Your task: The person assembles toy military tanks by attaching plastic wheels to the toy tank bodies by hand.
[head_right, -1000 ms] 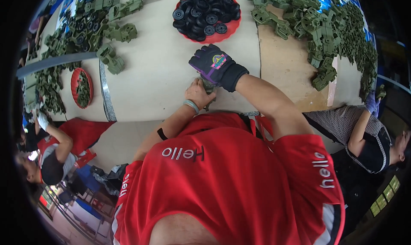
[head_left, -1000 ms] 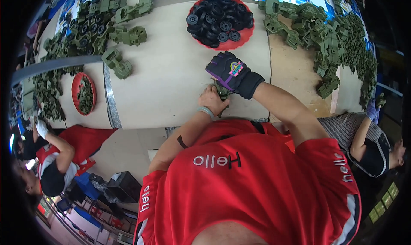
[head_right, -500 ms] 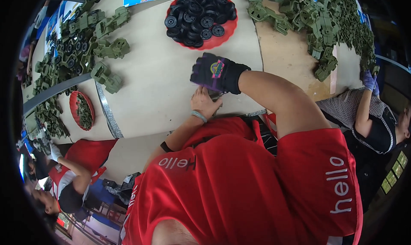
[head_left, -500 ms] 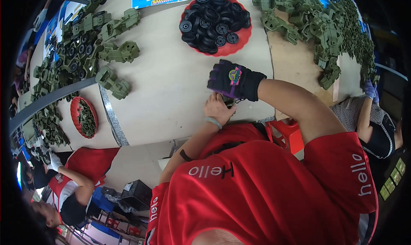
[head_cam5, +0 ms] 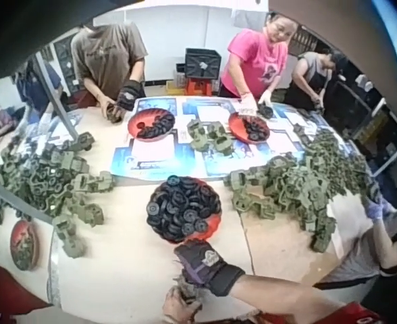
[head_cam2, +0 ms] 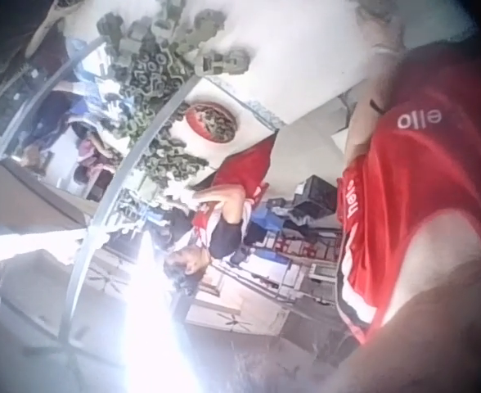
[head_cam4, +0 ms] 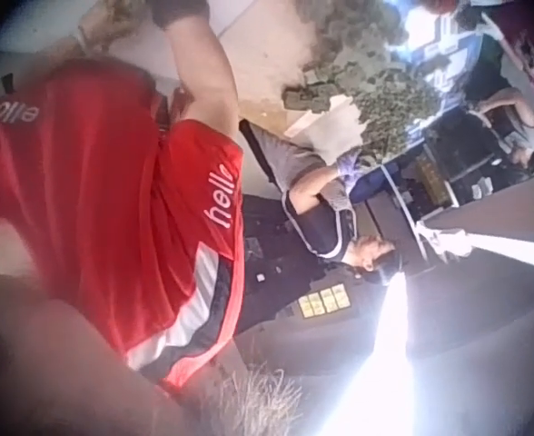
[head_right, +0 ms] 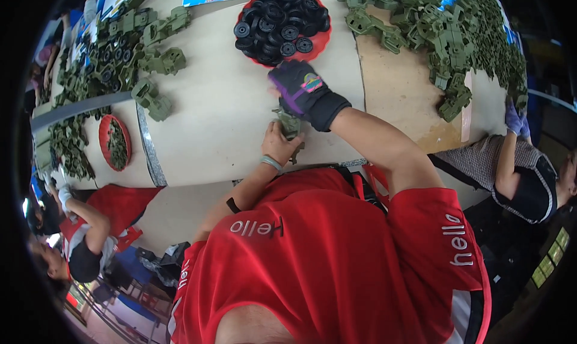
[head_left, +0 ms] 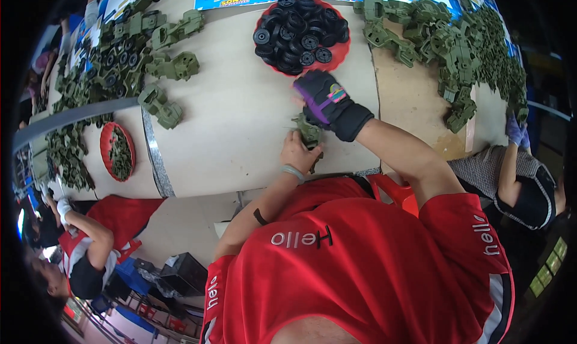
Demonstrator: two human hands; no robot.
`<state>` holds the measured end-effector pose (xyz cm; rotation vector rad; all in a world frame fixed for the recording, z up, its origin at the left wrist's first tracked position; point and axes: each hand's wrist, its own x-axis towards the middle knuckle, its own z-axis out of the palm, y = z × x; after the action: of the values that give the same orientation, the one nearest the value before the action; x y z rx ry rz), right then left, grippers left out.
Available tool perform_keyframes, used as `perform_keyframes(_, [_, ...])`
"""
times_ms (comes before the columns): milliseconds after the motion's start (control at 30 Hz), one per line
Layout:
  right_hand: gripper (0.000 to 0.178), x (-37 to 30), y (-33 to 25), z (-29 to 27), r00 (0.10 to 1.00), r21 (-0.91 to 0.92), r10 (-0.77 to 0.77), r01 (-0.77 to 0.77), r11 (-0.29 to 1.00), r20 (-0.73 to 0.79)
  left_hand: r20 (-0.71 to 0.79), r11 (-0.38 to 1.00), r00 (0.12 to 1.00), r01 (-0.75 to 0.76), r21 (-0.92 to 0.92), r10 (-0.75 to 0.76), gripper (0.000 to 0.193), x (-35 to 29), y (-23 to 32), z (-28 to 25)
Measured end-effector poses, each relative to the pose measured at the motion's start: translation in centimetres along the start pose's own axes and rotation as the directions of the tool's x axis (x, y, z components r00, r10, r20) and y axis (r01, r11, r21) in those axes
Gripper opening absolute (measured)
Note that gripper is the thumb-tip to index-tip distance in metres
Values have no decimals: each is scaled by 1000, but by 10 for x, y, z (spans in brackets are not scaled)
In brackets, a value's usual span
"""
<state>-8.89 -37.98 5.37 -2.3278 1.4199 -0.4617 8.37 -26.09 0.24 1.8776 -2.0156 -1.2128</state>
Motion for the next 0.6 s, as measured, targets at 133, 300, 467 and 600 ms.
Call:
perform_keyframes(133, [32, 23, 31, -31, 942, -42, 214, -232, 972, -258, 21, 757, 935, 300, -580, -354, 69, -9, -43, 43])
perform_keyframes(300, [35, 30, 71, -31, 961, -363, 260, -277, 890, -96, 485, 373, 804, 591, -715, -344, 82, -18, 4, 4])
perform_keyframes(467, [32, 29, 63, -56, 951, -153, 294, -306, 940, -93, 80, 645, 877, 407, -646, -473, 75, -57, -36, -11])
perform_keyframes(600, [29, -24, 64, -57, 929, 405, 356, -289, 867, -99, -479, 983, 869, -173, -58, 125, 82, -36, -10, -70])
